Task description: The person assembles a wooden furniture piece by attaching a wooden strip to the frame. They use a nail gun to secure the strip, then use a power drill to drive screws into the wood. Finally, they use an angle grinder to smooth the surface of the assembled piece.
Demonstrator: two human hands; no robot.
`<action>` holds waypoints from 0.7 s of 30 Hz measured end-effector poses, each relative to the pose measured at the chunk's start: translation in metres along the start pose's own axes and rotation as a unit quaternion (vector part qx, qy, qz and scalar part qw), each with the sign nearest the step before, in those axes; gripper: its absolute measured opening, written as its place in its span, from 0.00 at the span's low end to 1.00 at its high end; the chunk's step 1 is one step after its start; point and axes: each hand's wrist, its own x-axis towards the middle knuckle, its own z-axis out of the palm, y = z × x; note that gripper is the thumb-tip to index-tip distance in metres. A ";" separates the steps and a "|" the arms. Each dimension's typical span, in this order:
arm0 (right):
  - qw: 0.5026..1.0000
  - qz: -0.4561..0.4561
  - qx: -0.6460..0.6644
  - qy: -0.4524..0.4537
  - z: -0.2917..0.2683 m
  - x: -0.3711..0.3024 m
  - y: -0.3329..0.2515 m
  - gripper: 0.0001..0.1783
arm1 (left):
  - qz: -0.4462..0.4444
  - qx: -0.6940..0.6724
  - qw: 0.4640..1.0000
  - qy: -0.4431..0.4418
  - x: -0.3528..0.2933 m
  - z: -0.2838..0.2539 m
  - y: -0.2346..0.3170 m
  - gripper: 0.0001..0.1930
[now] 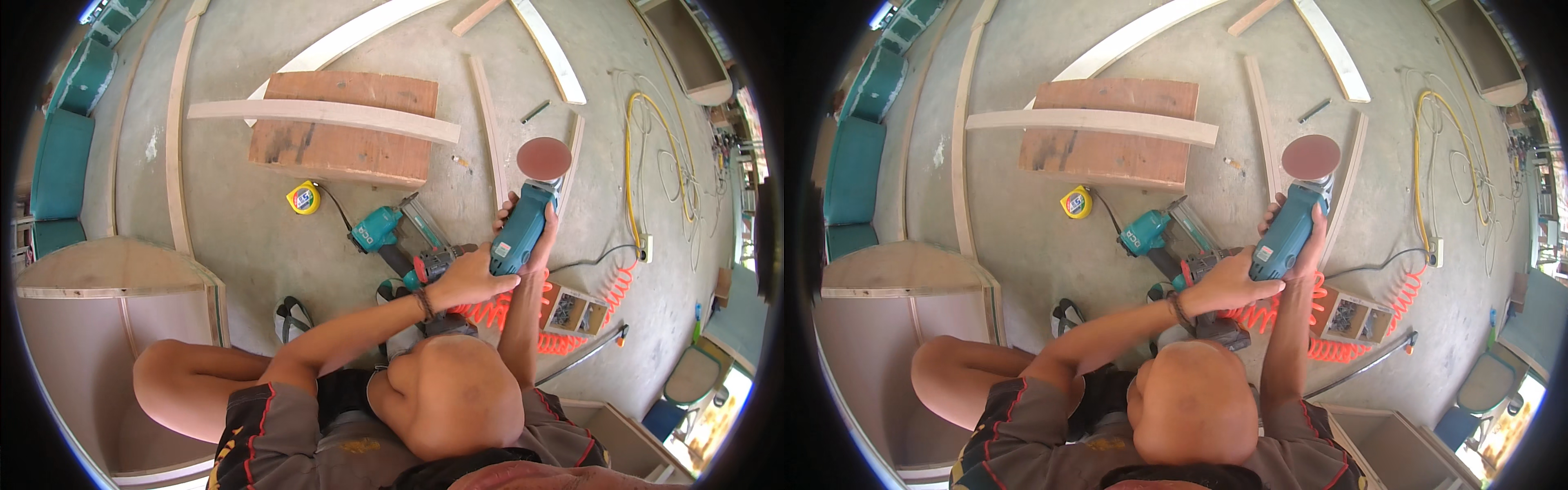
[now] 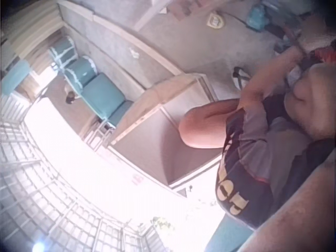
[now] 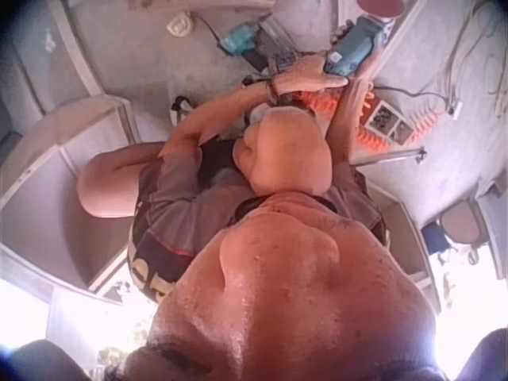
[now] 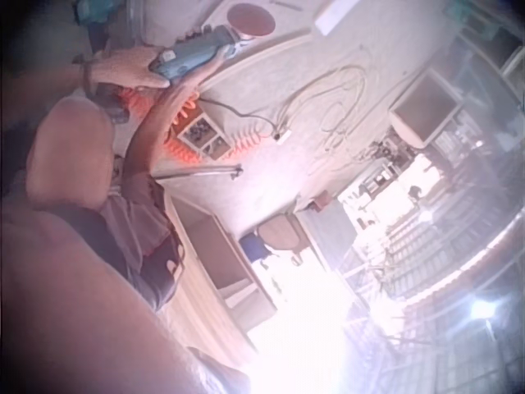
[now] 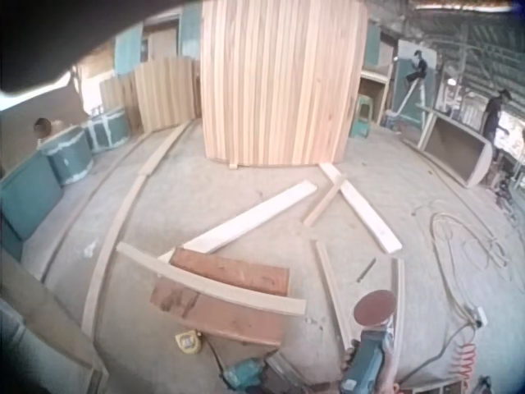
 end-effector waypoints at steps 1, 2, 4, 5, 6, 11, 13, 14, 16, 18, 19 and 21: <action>0.996 0.007 -0.079 0.039 0.003 -0.001 -0.011 0.34 | 0.014 0.079 0.995 0.051 0.003 0.007 0.003 0.37; 0.985 0.015 -0.155 0.079 0.005 -0.001 -0.016 0.33 | 0.028 0.158 0.982 0.100 0.006 0.012 0.004 0.35; 0.968 0.001 -0.206 0.145 0.000 0.005 -0.023 0.25 | 0.005 0.242 0.963 0.118 0.017 0.018 0.018 0.30; 0.965 0.003 -0.215 0.152 -0.012 0.016 -0.023 0.23 | -0.001 0.269 0.956 0.118 0.024 0.021 0.019 0.30; 0.962 0.001 -0.225 0.157 -0.023 0.028 -0.024 0.21 | -0.003 0.297 0.947 0.120 0.034 0.023 0.021 0.30; 0.946 0.050 -0.281 0.152 -0.050 0.061 -0.032 0.21 | 0.174 0.374 0.898 0.153 0.016 -0.032 0.048 0.31; 0.946 0.058 -0.281 0.149 -0.059 0.071 -0.040 0.20 | 0.261 0.400 0.848 0.233 0.012 -0.081 0.052 0.29; 0.947 0.056 -0.279 0.147 -0.066 0.076 -0.044 0.20 | 0.297 0.448 0.800 0.266 0.010 -0.112 0.060 0.27; 0.950 0.053 -0.275 0.141 -0.080 0.092 -0.048 0.21 | 0.291 0.522 0.739 0.311 0.002 -0.172 0.073 0.26; 0.947 0.052 -0.283 0.146 -0.083 0.103 -0.049 0.22 | 0.252 0.565 0.726 0.299 -0.008 -0.225 0.075 0.27; 0.941 0.048 -0.297 0.154 -0.078 0.107 -0.046 0.22 | 0.248 0.580 0.722 0.284 -0.015 -0.248 0.072 0.28; 0.929 0.036 -0.330 0.166 -0.080 0.116 -0.046 0.26 | 0.233 0.597 0.724 0.256 -0.025 -0.280 0.067 0.27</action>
